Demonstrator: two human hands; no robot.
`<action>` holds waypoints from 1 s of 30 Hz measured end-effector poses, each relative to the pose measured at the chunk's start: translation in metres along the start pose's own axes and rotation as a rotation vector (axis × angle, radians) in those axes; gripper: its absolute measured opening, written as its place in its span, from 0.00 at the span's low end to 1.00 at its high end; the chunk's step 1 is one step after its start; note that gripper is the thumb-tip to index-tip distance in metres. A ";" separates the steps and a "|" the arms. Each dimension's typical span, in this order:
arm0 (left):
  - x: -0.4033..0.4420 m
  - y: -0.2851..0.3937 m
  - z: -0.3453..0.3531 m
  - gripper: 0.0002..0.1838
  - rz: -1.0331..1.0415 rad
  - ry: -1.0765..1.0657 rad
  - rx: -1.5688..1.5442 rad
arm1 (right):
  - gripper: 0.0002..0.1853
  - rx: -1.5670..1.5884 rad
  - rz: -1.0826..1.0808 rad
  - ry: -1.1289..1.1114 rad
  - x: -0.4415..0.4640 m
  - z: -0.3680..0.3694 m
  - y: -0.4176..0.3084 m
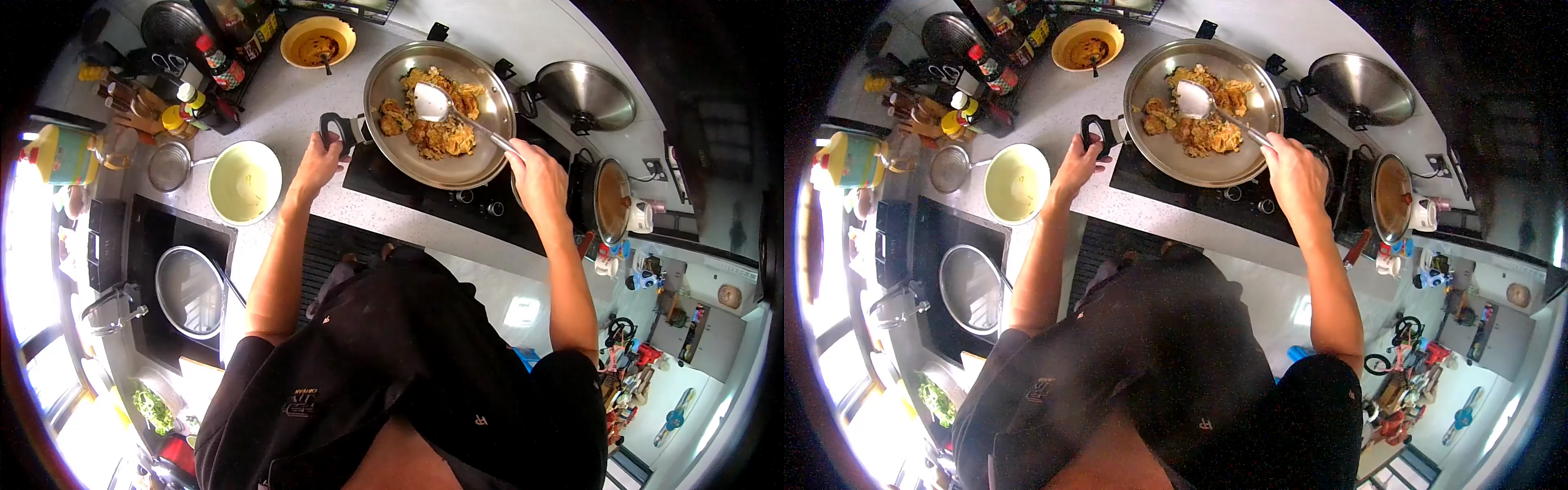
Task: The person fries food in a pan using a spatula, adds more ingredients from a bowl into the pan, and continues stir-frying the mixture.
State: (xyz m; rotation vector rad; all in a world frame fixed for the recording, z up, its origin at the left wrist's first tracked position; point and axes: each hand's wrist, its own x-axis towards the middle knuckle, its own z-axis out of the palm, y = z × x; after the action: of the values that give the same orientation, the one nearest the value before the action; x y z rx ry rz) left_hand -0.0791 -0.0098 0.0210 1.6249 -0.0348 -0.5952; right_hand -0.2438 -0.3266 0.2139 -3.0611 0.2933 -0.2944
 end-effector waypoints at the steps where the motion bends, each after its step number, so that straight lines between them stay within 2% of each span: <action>1: 0.000 -0.001 0.000 0.16 0.002 -0.001 0.002 | 0.12 0.012 0.032 -0.025 -0.001 -0.008 -0.003; 6: 0.001 -0.003 0.001 0.16 0.013 0.021 0.014 | 0.11 0.055 0.005 -0.041 -0.022 -0.010 0.002; 9: 0.000 -0.001 0.002 0.16 -0.003 0.017 0.010 | 0.11 -0.007 0.062 -0.087 -0.029 -0.001 -0.001; 14: -0.001 -0.003 0.002 0.15 0.027 0.012 0.008 | 0.13 0.041 0.253 -0.143 -0.021 -0.030 0.008; 16: 0.000 -0.002 0.003 0.15 0.033 0.018 0.022 | 0.13 0.068 0.243 -0.158 -0.014 -0.038 0.026; 17: 0.000 -0.002 0.003 0.15 0.031 0.018 0.016 | 0.14 0.065 0.320 -0.245 -0.008 -0.048 0.028; 21: -0.002 -0.001 0.003 0.15 0.028 0.016 0.003 | 0.14 0.283 0.221 -0.450 0.007 -0.043 0.070; 24: -0.001 -0.004 0.003 0.15 0.033 0.014 -0.001 | 0.14 0.226 0.231 -0.696 0.020 -0.057 0.068; 28: 0.000 -0.006 0.003 0.15 0.038 0.003 -0.007 | 0.15 0.220 0.322 -0.808 0.033 -0.052 0.073; 30: 0.000 -0.004 0.002 0.14 0.033 -0.001 -0.010 | 0.19 0.232 0.289 -0.867 0.033 -0.031 0.080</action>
State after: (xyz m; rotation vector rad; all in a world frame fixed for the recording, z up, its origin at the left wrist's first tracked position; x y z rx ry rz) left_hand -0.0815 -0.0109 0.0174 1.6118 -0.0589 -0.5699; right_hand -0.2324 -0.4129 0.2448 -2.5510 0.5656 0.9061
